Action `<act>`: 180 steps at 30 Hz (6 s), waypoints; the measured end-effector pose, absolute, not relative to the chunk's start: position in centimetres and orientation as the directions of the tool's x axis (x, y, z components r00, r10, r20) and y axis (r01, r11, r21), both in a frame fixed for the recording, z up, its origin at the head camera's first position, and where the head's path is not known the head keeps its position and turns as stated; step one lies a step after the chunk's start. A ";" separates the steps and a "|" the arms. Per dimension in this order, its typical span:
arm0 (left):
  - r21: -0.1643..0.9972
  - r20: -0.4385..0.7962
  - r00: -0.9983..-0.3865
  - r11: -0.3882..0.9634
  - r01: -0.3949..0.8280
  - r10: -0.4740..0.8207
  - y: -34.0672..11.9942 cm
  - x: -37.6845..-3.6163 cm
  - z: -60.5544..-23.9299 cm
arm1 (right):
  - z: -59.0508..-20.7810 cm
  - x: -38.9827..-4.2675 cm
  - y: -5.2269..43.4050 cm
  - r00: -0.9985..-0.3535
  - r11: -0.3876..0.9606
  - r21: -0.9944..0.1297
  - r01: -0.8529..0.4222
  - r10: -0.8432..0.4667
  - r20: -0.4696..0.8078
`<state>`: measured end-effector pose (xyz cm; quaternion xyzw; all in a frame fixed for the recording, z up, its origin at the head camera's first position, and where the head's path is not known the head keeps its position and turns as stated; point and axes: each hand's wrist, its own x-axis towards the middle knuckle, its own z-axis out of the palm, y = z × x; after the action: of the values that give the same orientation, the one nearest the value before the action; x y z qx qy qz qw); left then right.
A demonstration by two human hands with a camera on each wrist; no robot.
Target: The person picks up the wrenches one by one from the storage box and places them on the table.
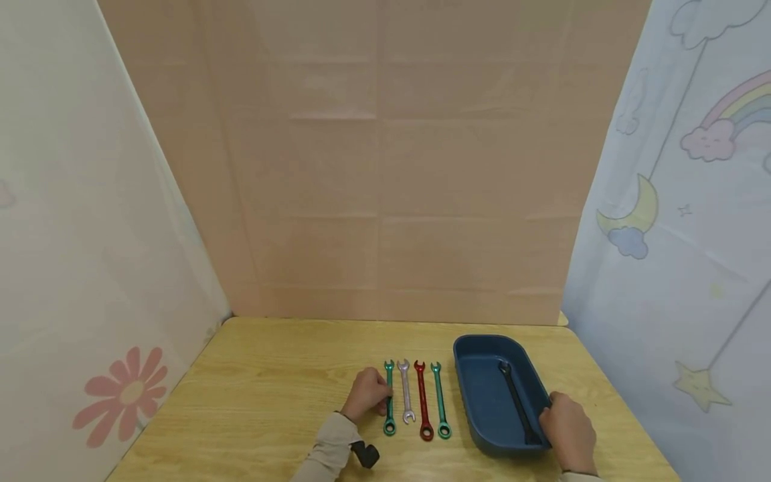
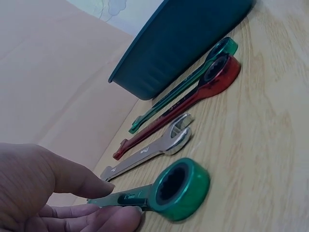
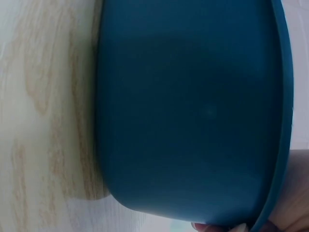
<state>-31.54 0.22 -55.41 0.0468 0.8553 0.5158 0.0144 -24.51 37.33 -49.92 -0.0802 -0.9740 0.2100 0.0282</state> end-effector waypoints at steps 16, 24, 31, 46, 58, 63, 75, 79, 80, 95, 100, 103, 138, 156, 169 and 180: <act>0.843 0.182 -0.983 0.512 0.166 0.019 0.7 -31.2 -54.2 | -50.0 -24.4 37.3 -0.984 0.892 -0.432 0.132 0.170 0.050; 0.887 0.182 -0.982 0.421 0.188 0.055 1.0 -31.1 -53.1 | -49.7 -24.5 37.3 -0.985 0.903 -0.416 0.109 0.154 0.077; 0.907 0.207 -0.975 0.358 0.221 0.079 1.2 -31.1 -53.2 | -49.9 -24.5 37.3 -0.985 0.902 -0.414 0.124 0.161 0.057; 0.907 0.251 -0.967 0.338 0.251 0.045 2.1 -31.2 -52.9 | -49.9 -24.5 37.3 -0.984 0.899 -0.422 0.116 0.161 0.074; 0.917 0.282 -0.955 0.265 0.297 0.095 2.7 -31.0 -53.3 | -50.0 -24.3 37.3 -0.986 0.896 -0.429 0.117 0.157 0.059; 0.920 0.284 -0.954 0.251 0.300 0.097 2.9 -30.9 -53.0 | -50.0 -24.4 37.2 -0.985 0.900 -0.416 0.129 0.164 0.048; 0.932 0.257 -0.960 0.235 0.276 0.111 3.7 -30.8 -52.5 | -50.1 -24.6 37.3 -0.984 0.902 -0.415 0.120 0.162 0.069; 0.936 0.249 -0.961 0.225 0.270 0.117 3.8 -30.8 -52.2 | -50.0 -24.7 37.2 -0.984 0.904 -0.412 0.111 0.158 0.082; 0.937 0.247 -0.962 0.223 0.268 0.120 3.8 -30.7 -52.2 | -50.0 -24.7 37.2 -0.984 0.904 -0.412 0.115 0.160 0.077; 0.925 0.308 -0.942 0.190 0.329 0.131 4.5 -30.7 -52.0 | -50.0 -24.5 37.2 -0.983 0.900 -0.411 0.145 0.177 0.042; 0.924 0.326 -0.934 0.158 0.347 0.147 4.8 -30.7 -51.9 | -50.0 -24.3 37.2 -0.983 0.897 -0.419 0.141 0.176 0.046; 0.926 0.321 -0.935 0.159 0.343 0.152 4.9 -30.6 -51.7 | -50.0 -24.2 37.1 -0.984 0.898 -0.418 0.136 0.173 0.052; 0.911 0.339 -0.920 0.175 0.373 0.196 7.1 -29.4 -50.4 | -50.4 -24.0 37.3 -0.981 0.900 -0.418 0.122 0.172 0.084; 0.931 0.304 -0.926 0.137 0.339 0.224 8.3 -29.0 -50.3 | -50.8 -23.7 37.5 -0.983 0.895 -0.427 0.125 0.172 0.072; 0.937 0.300 -0.915 0.096 0.335 0.270 9.9 -28.6 -50.0 | -50.7 -23.9 37.5 -0.983 0.896 -0.420 0.140 0.177 0.051; 0.929 0.300 -0.907 0.127 0.349 0.295 10.8 -28.4 -50.4 | -50.9 -24.0 37.3 -0.982 0.894 -0.428 0.133 0.178 0.068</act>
<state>-28.43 10.83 -50.38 0.2144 0.7504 0.6249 -0.0214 -23.97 37.35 -50.92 -0.0800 -0.9717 0.2159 0.0527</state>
